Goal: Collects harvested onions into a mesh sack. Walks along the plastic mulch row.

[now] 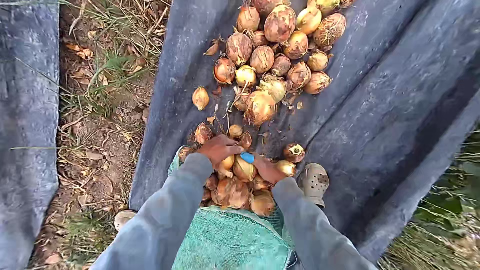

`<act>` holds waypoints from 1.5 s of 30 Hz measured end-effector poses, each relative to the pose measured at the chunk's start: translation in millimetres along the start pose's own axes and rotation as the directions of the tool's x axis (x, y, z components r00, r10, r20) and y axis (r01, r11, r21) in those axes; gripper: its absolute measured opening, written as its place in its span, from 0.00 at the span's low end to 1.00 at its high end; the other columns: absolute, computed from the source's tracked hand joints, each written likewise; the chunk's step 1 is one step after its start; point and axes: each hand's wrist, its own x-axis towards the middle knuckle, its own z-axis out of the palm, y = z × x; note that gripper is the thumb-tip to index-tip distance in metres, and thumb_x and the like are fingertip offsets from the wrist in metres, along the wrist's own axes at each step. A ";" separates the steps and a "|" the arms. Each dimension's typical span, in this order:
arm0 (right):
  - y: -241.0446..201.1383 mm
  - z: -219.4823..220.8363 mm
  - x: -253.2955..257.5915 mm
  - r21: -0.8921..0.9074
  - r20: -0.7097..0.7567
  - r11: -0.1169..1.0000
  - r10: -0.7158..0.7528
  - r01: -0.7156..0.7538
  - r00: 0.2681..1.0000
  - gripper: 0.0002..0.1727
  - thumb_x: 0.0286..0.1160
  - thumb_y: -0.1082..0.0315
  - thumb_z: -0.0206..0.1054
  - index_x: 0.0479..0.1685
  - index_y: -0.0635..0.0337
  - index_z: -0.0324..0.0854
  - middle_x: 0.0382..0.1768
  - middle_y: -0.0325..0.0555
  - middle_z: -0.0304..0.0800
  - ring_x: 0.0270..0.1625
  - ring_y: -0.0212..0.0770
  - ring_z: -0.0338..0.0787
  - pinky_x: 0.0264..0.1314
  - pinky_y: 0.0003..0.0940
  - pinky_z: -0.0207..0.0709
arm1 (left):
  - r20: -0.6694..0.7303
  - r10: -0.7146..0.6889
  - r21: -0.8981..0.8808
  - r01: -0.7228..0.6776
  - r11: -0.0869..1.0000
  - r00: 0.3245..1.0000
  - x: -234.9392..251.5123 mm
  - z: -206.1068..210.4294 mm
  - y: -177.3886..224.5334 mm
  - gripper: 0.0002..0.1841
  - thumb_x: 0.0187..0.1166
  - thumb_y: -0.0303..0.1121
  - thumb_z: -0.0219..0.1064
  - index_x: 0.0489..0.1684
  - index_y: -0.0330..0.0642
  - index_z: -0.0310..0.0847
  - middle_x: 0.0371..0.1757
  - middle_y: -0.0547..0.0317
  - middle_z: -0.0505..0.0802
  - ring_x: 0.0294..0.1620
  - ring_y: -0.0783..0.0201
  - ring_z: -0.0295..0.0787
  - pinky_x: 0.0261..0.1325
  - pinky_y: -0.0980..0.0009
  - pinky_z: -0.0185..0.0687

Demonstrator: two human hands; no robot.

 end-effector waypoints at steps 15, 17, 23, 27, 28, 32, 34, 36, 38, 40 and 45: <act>60.5 -37.2 -23.5 0.047 -0.756 0.935 0.264 -0.352 0.599 0.59 0.64 0.51 0.80 0.96 0.48 0.45 0.76 0.80 0.71 0.69 0.79 0.82 0.63 0.77 0.77 | -0.630 0.074 0.134 0.014 0.991 0.773 -92.0 43.5 -46.4 0.31 0.81 0.44 0.72 0.82 0.43 0.73 0.80 0.40 0.79 0.79 0.41 0.77 0.78 0.43 0.76; 69.8 -43.5 6.0 0.141 -0.756 0.936 0.312 -0.321 0.576 0.65 0.60 0.55 0.84 0.96 0.46 0.38 0.72 0.78 0.77 0.68 0.78 0.83 0.64 0.76 0.77 | -0.710 0.007 0.082 0.074 0.994 0.704 -36.0 10.6 -42.3 0.36 0.75 0.45 0.77 0.85 0.48 0.71 0.82 0.36 0.75 0.80 0.36 0.73 0.76 0.41 0.76; 37.6 -20.9 -20.2 -0.090 -0.591 0.990 0.035 -0.108 0.806 0.51 0.57 0.64 0.80 0.88 0.40 0.60 0.53 0.65 0.91 0.53 0.68 0.92 0.50 0.74 0.81 | -0.585 -0.130 -0.277 -0.046 0.960 0.801 6.7 16.2 -48.3 0.20 0.73 0.38 0.73 0.65 0.49 0.86 0.61 0.45 0.87 0.58 0.49 0.88 0.56 0.46 0.87; 5.6 0.5 -49.2 -0.247 0.166 0.968 -0.001 0.043 0.986 0.42 0.74 0.70 0.71 0.91 0.33 0.63 0.63 0.51 0.90 0.53 0.52 0.92 0.53 0.60 0.85 | -0.312 -0.097 -0.664 -0.144 0.734 0.945 -41.7 24.7 -65.5 0.24 0.94 0.45 0.46 0.61 0.39 0.87 0.51 0.52 0.95 0.52 0.58 0.92 0.56 0.56 0.88; 1.8 -3.0 -40.2 -0.195 0.110 0.980 -0.028 0.049 0.994 0.39 0.78 0.69 0.66 0.92 0.36 0.62 0.64 0.53 0.89 0.54 0.53 0.92 0.53 0.61 0.85 | -0.293 -0.138 -0.691 -0.110 0.714 0.946 -45.0 24.8 -65.2 0.24 0.94 0.47 0.46 0.70 0.44 0.83 0.59 0.53 0.93 0.61 0.55 0.89 0.61 0.51 0.85; -46.2 -19.8 32.7 -0.015 -0.229 0.999 -0.033 0.031 0.973 0.37 0.87 0.47 0.59 0.95 0.35 0.53 0.64 0.60 0.89 0.57 0.63 0.92 0.51 0.68 0.85 | -0.309 -0.156 -0.696 -0.111 0.709 0.938 -12.6 34.2 -46.7 0.26 0.92 0.52 0.50 0.87 0.59 0.69 0.79 0.56 0.83 0.78 0.50 0.79 0.69 0.38 0.78; -65.4 -11.0 63.9 -0.140 -0.225 0.990 -0.028 -0.004 0.974 0.38 0.84 0.44 0.59 0.94 0.34 0.55 0.74 0.60 0.83 0.72 0.65 0.85 0.66 0.74 0.75 | -0.346 -0.109 -0.667 -0.162 0.727 0.932 9.3 39.1 -37.7 0.31 0.92 0.54 0.52 0.94 0.63 0.57 0.87 0.57 0.75 0.83 0.53 0.74 0.76 0.41 0.75; -64.1 7.0 76.8 -0.227 -0.216 0.974 -0.044 -0.006 0.975 0.36 0.85 0.46 0.58 0.94 0.35 0.57 0.73 0.58 0.84 0.74 0.63 0.83 0.70 0.74 0.73 | -0.422 -0.107 -0.665 -0.228 0.711 0.900 22.1 51.4 -35.4 0.36 0.90 0.54 0.56 0.97 0.64 0.47 0.90 0.55 0.71 0.83 0.54 0.75 0.76 0.44 0.78; -45.1 29.2 58.3 -0.207 -0.209 0.978 -0.059 0.015 0.976 0.33 0.87 0.49 0.58 0.92 0.40 0.60 0.68 0.60 0.87 0.71 0.62 0.86 0.68 0.71 0.76 | -0.496 -0.069 -0.625 -0.301 0.721 0.865 9.1 74.2 -37.5 0.34 0.89 0.52 0.58 0.95 0.63 0.53 0.89 0.58 0.73 0.82 0.59 0.76 0.79 0.50 0.77; -13.1 55.9 13.2 -0.193 -0.150 0.981 -0.060 0.030 0.987 0.37 0.85 0.52 0.61 0.94 0.44 0.55 0.67 0.60 0.87 0.67 0.60 0.88 0.66 0.69 0.80 | -0.451 -0.037 -0.547 -0.243 0.801 0.892 -33.8 102.5 -42.1 0.31 0.89 0.53 0.57 0.93 0.68 0.59 0.83 0.60 0.80 0.75 0.59 0.83 0.74 0.47 0.81; 65.5 78.8 -110.1 -0.530 0.255 0.848 0.184 -0.022 0.949 0.29 0.80 0.52 0.67 0.81 0.46 0.78 0.79 0.59 0.78 0.78 0.61 0.79 0.79 0.66 0.71 | -0.033 -0.028 -0.117 0.024 0.993 0.999 -147.1 150.1 -75.2 0.23 0.90 0.52 0.57 0.73 0.52 0.85 0.69 0.52 0.90 0.72 0.53 0.86 0.78 0.47 0.76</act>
